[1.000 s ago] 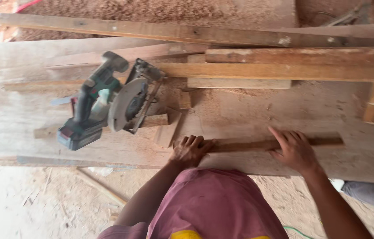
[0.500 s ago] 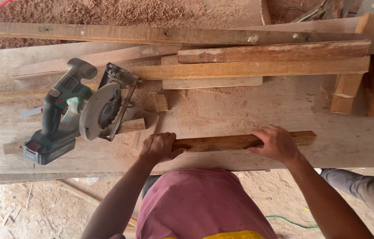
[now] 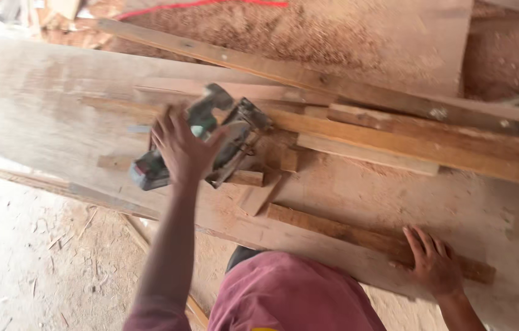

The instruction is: The person marks a wooden plank using a square and a pen, then uses a cordless circular saw to cut the plank into several pieces. The person stacks the cut pieces on the workbench.

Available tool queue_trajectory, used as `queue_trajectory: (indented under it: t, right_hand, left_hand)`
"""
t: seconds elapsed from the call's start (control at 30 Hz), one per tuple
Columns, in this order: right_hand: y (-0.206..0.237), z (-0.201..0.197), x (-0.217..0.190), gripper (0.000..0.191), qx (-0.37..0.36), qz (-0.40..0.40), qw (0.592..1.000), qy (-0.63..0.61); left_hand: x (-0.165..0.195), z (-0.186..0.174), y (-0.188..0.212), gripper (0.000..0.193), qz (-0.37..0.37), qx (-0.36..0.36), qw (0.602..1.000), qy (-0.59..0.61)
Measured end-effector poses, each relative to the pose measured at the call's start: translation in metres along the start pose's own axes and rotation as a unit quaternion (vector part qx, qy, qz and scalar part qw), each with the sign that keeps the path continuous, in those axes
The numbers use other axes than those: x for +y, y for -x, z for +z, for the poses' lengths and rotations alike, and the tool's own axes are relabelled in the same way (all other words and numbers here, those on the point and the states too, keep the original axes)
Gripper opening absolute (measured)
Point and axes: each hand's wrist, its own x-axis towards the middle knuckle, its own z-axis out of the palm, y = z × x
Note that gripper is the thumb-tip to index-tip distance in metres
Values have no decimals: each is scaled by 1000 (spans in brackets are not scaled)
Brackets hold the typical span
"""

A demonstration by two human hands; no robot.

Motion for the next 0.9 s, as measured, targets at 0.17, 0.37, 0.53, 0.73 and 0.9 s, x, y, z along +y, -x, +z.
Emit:
queue_trajectory:
  t: [0.17,0.37,0.53,0.73,0.9]
  right_hand:
    - [-2,-2,-13,99,30,47,998,9]
    - [11,-7,-42,101,77,181,980,28]
    - [30,-14,-110,98,84,278,956,33]
    - [9,-13,-190,96,85,269,959,15]
    - [-26,-13,-241,89,86,294,927,-216]
  left_hand:
    - [-79,5,-80,78,-116,-403,900,121]
    - [-105,23,-65,58,-161,-477,780,373]
    - [-114,27,-57,44,-171,-463,747,445]
    - [-127,15,-39,27,-234,-420,728,490]
    - [-177,-24,-6,15,-299,-352,531,710]
